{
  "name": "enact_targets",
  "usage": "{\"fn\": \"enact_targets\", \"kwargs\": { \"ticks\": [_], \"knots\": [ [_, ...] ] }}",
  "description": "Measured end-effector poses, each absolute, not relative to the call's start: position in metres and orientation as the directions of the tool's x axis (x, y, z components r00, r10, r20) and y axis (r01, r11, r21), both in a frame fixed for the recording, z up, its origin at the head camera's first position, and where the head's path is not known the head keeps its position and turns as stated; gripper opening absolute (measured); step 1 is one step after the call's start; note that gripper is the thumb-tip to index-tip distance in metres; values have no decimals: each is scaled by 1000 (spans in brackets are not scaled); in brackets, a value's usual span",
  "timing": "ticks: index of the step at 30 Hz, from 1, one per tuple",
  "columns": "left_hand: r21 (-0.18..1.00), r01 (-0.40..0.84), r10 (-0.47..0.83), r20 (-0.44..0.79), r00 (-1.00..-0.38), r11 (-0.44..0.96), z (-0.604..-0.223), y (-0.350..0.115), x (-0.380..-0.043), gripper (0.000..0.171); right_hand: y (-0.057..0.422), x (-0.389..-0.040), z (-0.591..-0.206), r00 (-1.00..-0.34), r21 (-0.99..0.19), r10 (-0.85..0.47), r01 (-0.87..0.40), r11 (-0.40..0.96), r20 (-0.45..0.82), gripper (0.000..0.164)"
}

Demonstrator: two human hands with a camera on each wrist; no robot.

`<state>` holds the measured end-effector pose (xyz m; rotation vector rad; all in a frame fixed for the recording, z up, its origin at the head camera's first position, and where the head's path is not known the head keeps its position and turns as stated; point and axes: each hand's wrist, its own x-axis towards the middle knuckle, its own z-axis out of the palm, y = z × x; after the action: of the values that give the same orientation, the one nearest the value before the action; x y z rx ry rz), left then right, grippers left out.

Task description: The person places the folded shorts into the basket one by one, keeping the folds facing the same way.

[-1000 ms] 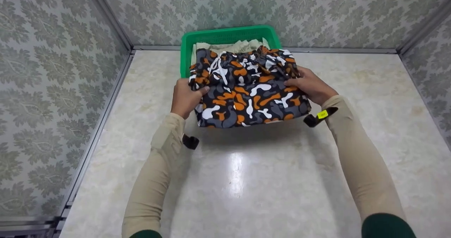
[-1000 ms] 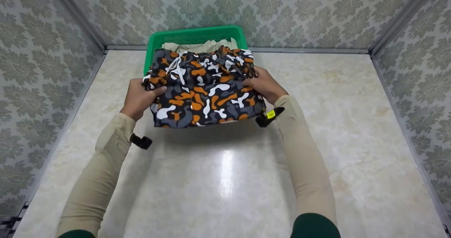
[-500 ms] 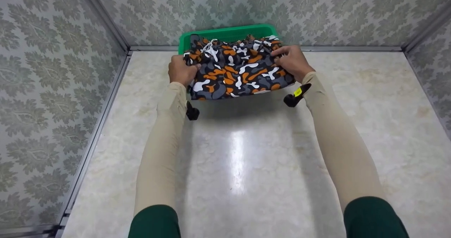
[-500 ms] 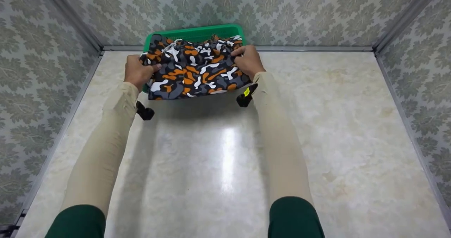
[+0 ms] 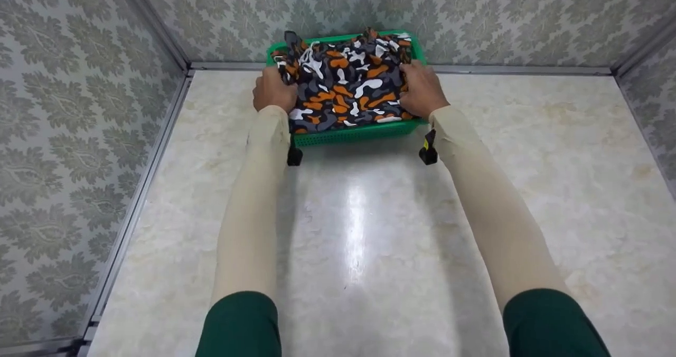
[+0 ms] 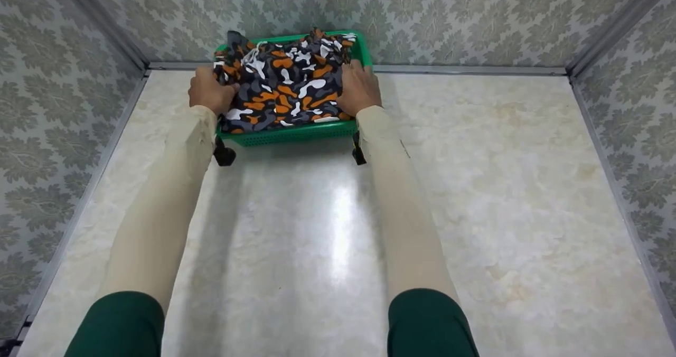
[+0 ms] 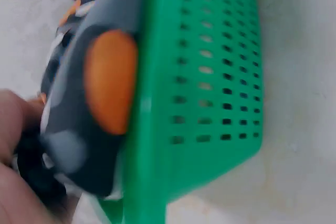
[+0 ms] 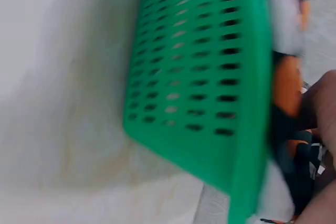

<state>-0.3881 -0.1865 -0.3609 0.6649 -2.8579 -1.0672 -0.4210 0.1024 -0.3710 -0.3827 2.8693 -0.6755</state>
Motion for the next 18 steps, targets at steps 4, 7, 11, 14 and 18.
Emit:
{"fn": "enact_targets", "kwargs": {
  "ticks": [4,7,11,14,18],
  "knots": [
    [407,-269,-269,-56,-961,873,-358,-170,-372,84,97,-409,-375,-960,-257,-278,-265,929,-16,58],
    [247,-84,-67,-76,-995,965,-356,-162,-358,72,93,-398,-371,-948,-199,-316,-318,927,41,59],
    [177,37,97,-343,-934,984,-353,-158,-347,61,87,-391,-367,-917,-260,-395,-369,892,-50,63],
    [156,41,118,-527,-841,987,-350,-157,-349,64,87,-394,-368,-903,-331,-390,-318,888,-181,63],
    [186,-54,91,-691,-717,981,-346,-153,-355,69,84,-400,-373,-873,-352,-379,-265,898,-308,64]
  ]
}}
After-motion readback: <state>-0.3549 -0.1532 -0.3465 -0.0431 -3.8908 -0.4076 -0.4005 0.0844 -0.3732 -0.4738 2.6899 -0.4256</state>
